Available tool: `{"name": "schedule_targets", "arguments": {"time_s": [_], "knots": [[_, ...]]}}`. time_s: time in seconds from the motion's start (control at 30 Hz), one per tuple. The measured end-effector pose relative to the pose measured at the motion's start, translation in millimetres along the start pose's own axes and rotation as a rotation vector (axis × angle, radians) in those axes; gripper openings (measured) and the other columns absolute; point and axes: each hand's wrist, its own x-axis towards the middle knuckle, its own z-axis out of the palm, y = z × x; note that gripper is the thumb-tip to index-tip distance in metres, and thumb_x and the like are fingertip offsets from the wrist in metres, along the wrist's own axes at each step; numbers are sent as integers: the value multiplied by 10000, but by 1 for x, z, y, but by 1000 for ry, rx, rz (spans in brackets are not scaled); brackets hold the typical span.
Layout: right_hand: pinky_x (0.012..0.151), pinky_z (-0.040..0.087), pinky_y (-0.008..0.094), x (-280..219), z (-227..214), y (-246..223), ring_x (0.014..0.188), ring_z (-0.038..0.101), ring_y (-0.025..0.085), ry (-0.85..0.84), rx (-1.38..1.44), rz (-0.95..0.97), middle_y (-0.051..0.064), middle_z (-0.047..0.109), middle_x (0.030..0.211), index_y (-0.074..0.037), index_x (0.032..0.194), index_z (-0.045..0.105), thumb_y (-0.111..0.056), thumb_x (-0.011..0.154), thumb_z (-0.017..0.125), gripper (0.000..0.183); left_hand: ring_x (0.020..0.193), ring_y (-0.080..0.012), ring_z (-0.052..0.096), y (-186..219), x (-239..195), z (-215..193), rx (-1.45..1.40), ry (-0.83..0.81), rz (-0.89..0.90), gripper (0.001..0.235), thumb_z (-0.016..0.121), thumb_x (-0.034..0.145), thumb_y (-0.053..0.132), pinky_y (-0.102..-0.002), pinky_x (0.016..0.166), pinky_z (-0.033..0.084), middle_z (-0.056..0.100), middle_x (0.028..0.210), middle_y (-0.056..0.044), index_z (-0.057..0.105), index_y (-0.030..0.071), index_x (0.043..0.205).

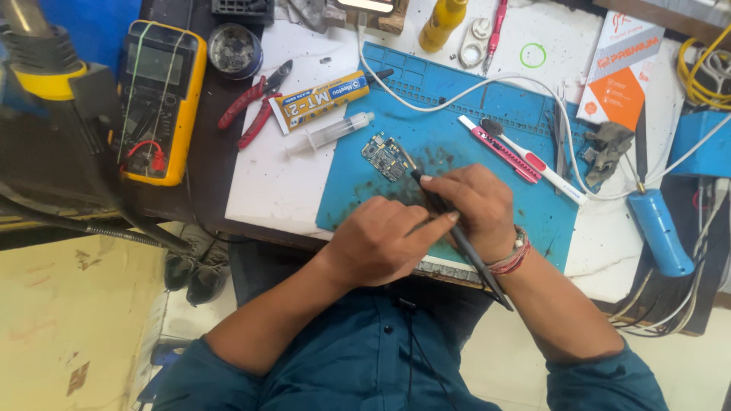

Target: The person uses a soldering iron and tweezers to work on a small circuit board placed on a blue mat. They repeatedly apply heat to specific points on the board, occasionally using tweezers to adjust components or wipe the area with a cloth.

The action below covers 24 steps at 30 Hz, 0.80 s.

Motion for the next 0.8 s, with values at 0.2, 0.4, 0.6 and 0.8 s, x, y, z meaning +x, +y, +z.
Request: {"name": "schedule_targets", "arguments": {"time_s": [0.2, 0.4, 0.6, 0.8], "knots": [[707, 514, 378, -6, 0, 4, 823, 647, 276, -40, -17, -28, 102, 682, 922, -53, 1144, 734, -47, 754, 776, 392, 684, -219, 551, -4, 8, -2, -36, -31, 35, 356, 709, 848, 154, -379, 646, 411, 533, 771, -30, 677, 77, 1194], [646, 498, 358, -7, 3, 3, 756, 647, 252, -26, -6, -105, 86, 671, 885, -61, 1120, 730, 34, 775, 809, 367, 663, -219, 580, -10, -5, -8, 35, -84, 73, 254, 731, 857, 160, -387, 612, 433, 533, 747, -30, 667, 109, 1098], [621, 494, 284, -6, 1, 7, 687, 625, 164, 80, 96, 50, 80, 688, 892, -22, 1132, 692, 7, 835, 852, 338, 683, -229, 621, -49, -21, -46, 281, 311, -148, 349, 718, 896, 2, -369, 643, 505, 685, 985, -104, 621, 46, 1227], [617, 500, 238, -4, 3, 8, 685, 619, 118, 77, 187, 134, 92, 700, 921, -16, 1125, 699, 26, 849, 829, 308, 885, -370, 688, -168, 19, -93, 255, 613, -360, 106, 554, 1129, 72, -440, 775, 530, 669, 950, -175, 575, -23, 1086]]}}
